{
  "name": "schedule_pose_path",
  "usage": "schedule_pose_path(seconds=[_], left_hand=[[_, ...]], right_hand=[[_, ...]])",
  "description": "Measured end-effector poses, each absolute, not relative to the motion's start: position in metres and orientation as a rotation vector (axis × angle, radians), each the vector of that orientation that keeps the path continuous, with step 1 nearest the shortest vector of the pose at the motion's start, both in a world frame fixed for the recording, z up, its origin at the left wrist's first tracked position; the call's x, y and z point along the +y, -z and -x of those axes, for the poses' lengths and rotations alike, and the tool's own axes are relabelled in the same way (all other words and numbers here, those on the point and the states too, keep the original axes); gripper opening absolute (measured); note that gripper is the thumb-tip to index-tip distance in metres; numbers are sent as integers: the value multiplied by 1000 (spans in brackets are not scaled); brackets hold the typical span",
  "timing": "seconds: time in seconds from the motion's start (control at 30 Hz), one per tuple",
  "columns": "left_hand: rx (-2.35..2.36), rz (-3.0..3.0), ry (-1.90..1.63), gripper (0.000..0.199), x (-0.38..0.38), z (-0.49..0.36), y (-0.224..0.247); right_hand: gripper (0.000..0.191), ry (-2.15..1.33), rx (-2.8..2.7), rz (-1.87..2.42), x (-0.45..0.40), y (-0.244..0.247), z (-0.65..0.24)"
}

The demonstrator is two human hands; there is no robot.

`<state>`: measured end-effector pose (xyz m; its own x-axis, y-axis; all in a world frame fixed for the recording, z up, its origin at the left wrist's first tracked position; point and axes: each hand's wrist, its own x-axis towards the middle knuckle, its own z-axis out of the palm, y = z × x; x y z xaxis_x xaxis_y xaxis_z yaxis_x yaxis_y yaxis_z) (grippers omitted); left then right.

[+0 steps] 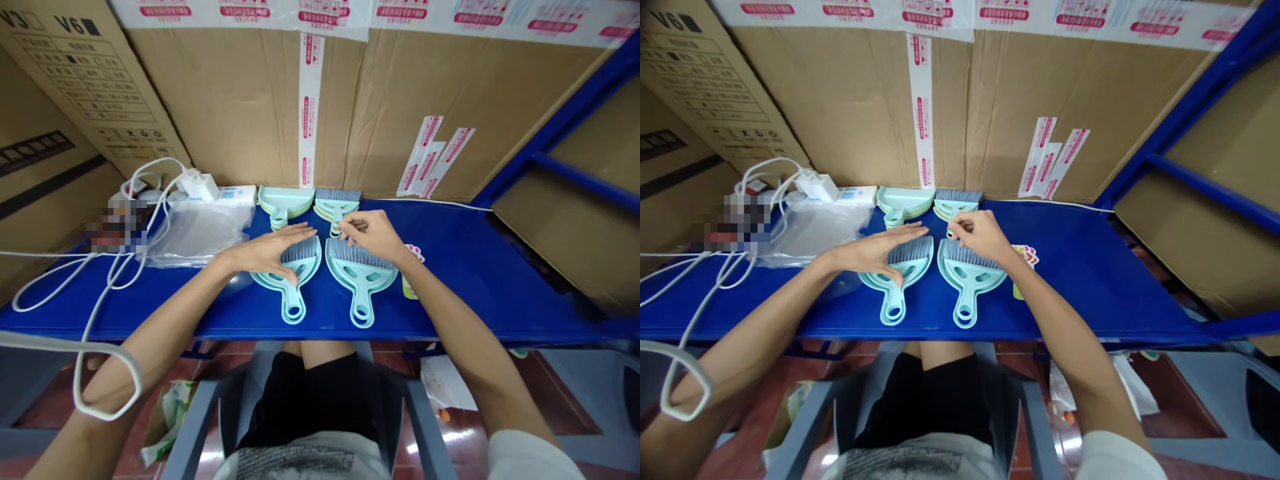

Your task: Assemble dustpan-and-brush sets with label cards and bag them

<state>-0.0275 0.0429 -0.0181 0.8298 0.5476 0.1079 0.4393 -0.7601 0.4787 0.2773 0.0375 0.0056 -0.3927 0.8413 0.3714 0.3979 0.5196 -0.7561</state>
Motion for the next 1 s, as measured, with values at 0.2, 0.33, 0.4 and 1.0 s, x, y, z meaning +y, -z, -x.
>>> schedule_pose_path(seconds=[0.2, 0.33, 0.4, 1.0], left_hand=[[827, -2637, -360, 113, 44, 23, 21], [756, -2656, -343, 101, 42, 25, 15], [710, -2623, -295, 104, 40, 30, 14], [614, -2478, -88, 113, 48, 38, 17]], right_hand=[[24, -714, -2038, 1016, 38, -1, -276], [26, -638, -2015, 996, 37, -1, -276], [27, -608, -2020, 986, 35, -2, -275], [22, -1639, -2498, 273, -100, -41, -240]])
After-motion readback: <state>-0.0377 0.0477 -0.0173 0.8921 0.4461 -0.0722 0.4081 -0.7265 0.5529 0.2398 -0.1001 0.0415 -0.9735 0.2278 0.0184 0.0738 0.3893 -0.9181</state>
